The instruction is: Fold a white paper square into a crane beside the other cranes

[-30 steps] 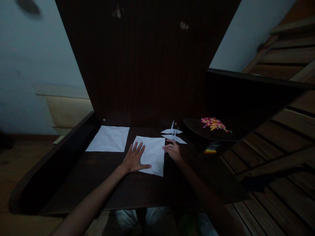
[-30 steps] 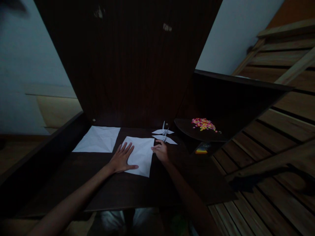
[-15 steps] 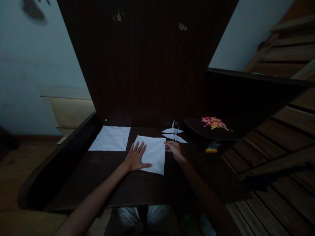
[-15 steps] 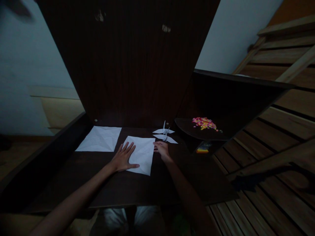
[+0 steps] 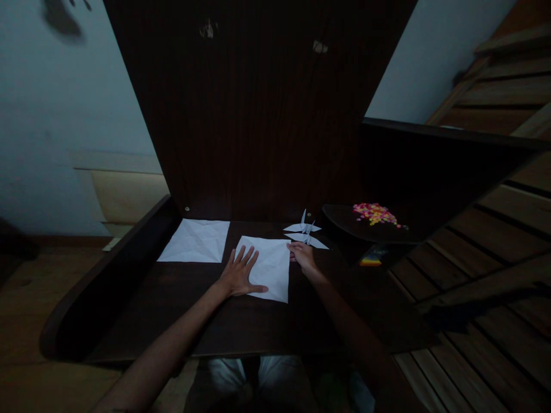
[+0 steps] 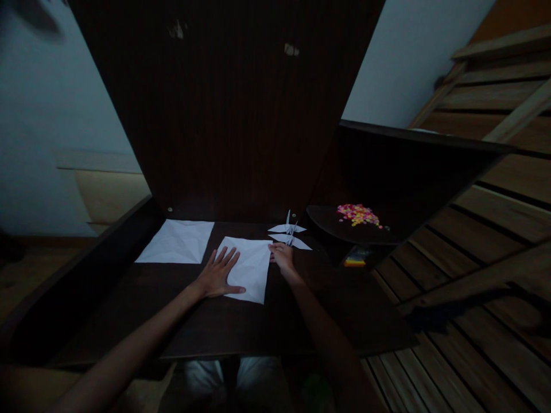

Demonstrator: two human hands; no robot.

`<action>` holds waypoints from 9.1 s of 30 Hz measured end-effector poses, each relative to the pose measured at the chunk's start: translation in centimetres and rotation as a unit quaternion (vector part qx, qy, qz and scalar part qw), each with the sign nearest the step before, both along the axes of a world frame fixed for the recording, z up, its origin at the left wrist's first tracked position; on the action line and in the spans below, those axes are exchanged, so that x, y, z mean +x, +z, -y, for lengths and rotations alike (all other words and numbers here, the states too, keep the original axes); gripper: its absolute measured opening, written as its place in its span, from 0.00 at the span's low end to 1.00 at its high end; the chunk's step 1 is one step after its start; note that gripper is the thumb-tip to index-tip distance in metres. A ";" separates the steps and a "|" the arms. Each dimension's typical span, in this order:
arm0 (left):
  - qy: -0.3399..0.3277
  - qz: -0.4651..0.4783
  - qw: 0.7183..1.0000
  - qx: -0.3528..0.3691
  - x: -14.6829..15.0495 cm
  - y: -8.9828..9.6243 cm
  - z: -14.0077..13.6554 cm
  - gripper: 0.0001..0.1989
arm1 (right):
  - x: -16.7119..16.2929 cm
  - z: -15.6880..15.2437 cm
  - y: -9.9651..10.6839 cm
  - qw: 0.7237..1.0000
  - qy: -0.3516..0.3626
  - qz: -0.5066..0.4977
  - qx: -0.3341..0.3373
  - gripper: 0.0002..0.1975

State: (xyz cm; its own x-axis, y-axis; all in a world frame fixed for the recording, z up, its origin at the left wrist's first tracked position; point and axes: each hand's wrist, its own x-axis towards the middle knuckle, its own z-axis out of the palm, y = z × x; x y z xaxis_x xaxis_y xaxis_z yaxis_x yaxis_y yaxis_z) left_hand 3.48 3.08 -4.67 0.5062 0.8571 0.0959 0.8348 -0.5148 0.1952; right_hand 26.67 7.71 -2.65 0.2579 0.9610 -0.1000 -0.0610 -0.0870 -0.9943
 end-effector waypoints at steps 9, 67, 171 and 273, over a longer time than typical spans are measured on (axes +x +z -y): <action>0.128 0.304 0.944 -0.023 -0.7 0.9 0.0 0.48 | -0.6 1.7 3.9 0.991 0.067 0.017 0.117 0.16; 0.189 -0.157 0.968 0.052 -14.0 5.2 0.8 0.26 | -16.7 -1.0 0.3 0.905 0.338 0.228 0.124 0.03; 0.275 -0.055 0.960 -0.010 -15.2 0.4 -8.1 0.29 | -22.1 -3.9 -0.8 0.751 0.296 0.585 0.073 0.33; 0.309 -0.081 0.946 -0.049 -12.3 1.8 -8.7 0.43 | -14.1 -1.8 0.0 0.732 0.409 0.510 0.190 0.30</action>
State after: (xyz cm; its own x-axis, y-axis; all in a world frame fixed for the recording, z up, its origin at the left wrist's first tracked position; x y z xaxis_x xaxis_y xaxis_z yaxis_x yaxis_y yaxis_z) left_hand -8.84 11.74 -2.88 -0.0927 0.9951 -0.0349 0.9937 0.0947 0.0605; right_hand 12.53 9.52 -2.70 -0.6658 0.7438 0.0589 0.6481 0.6156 -0.4483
